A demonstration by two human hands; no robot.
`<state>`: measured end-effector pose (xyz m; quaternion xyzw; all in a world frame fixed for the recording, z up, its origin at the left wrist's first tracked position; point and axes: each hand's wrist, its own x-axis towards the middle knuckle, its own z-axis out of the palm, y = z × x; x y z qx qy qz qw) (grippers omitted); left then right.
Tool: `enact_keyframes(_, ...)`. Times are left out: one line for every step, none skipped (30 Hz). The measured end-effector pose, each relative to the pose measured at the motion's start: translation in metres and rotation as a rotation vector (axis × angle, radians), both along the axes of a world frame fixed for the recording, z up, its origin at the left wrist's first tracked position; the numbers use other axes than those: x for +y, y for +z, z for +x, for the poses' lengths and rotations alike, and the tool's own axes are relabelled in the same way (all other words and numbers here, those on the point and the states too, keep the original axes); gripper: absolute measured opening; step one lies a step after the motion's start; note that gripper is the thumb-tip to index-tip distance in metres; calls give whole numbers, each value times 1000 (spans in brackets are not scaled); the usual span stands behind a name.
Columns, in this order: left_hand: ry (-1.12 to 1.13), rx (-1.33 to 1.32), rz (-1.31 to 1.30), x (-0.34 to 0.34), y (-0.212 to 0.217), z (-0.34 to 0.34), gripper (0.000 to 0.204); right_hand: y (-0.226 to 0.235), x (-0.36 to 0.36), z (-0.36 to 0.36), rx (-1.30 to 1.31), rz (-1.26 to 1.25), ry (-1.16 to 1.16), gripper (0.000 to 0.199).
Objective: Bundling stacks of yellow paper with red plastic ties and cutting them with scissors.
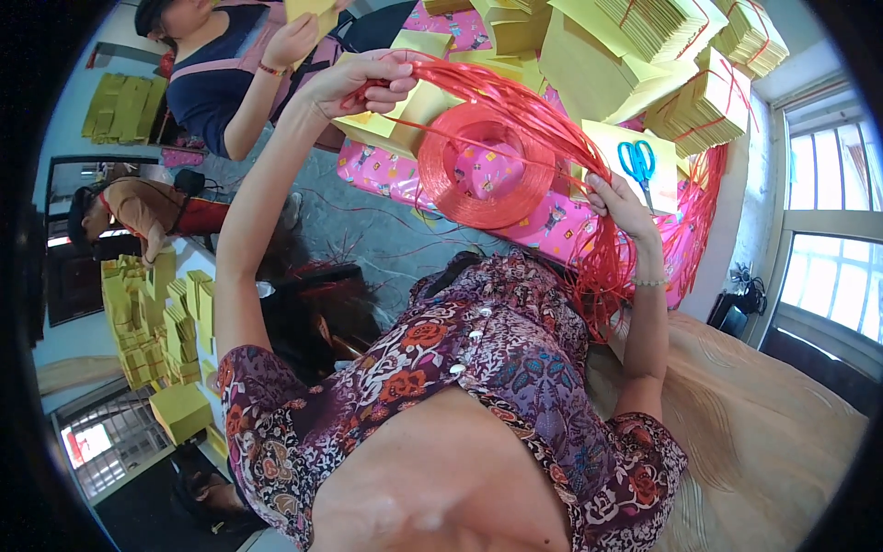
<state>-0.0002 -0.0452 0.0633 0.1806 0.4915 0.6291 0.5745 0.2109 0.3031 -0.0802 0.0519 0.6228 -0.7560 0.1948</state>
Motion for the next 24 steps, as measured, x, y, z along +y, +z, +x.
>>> enact_keyframes(-1, 72, -98, 2, 5, 3, 28, 0, 2, 0, 1, 1, 1, 12)
enact_keyframes(0, 72, -98, 1, 8, 4, 28, -2, 5, 0, -2, 1, 24, 14)
enact_keyframes(-40, 149, -215, 1, 9, 4, 28, -3, 9, 2, -7, 2, 41, 15)
enact_keyframes(-79, 225, -333, 2, 12, 4, 28, -4, 12, 4, -8, 2, 35, 15)
enact_keyframes(-174, 333, -381, 3, 16, 4, 28, -5, 14, 6, -57, 46, 77, 17)
enact_keyframes(-171, 333, -382, 0, 16, 3, 28, -2, 13, 5, -103, 88, 127, 18)
enact_keyframes(-264, 482, -433, -2, 14, 2, 24, 1, 11, 6, -103, 88, 130, 18)
enact_keyframes(-358, 632, -483, -5, 13, -1, 22, 6, 10, 6, -163, 113, 195, 20)
enact_keyframes(-418, 638, -514, -5, 13, -7, 25, 10, 8, 6, -224, 140, 257, 21)
enact_keyframes(-419, 639, -513, -6, 13, -10, 25, 8, 9, 7, -223, 141, 255, 21)
enact_keyframes(-480, 619, -539, -6, 12, -13, 25, 5, 11, 7, -221, 109, 323, 23)
enact_keyframes(-539, 597, -566, -5, 13, -13, 25, 5, 11, 7, -219, 75, 392, 25)
enact_keyframes(-539, 648, -612, -4, 15, -9, 24, 5, 10, 8, -219, 75, 392, 25)
enact_keyframes(-538, 647, -612, -4, 12, -10, 24, 7, 8, 10, -194, 74, 413, 27)
enact_keyframes(-592, 745, -620, -4, 7, -10, 25, 9, 4, 11, -169, 72, 437, 29)
enact_keyframes(-644, 842, -627, -5, 4, -9, 26, 13, 1, 10, -170, 71, 440, 29)
enact_keyframes(-640, 840, -628, -6, 2, -9, 26, 18, -2, 9, -180, 83, 445, 29)
enact_keyframes(-707, 920, -629, -3, 2, -7, 28, 20, -2, 10, -192, 95, 443, 30)
enact_keyframes(-773, 1001, -628, -1, 2, -5, 29, 18, -1, 10, -194, 95, 441, 30)
enact_keyframes(-774, 999, -626, -1, 5, -3, 29, 15, 1, 7, -206, 115, 449, 29)
enact_keyframes(-694, 903, -568, 0, 13, -2, 32, 11, 4, 7, -219, 136, 451, 29)
enact_keyframes(-614, 805, -510, 0, 20, -3, 36, 4, 9, 10, -223, 136, 444, 29)
enact_keyframes(-510, 770, -505, 0, 25, -6, 43, -5, 14, 14, -236, 92, 393, 29)
enact_keyframes(-510, 769, -505, -5, 23, -7, 43, -3, 13, 14, -246, 49, 350, 29)
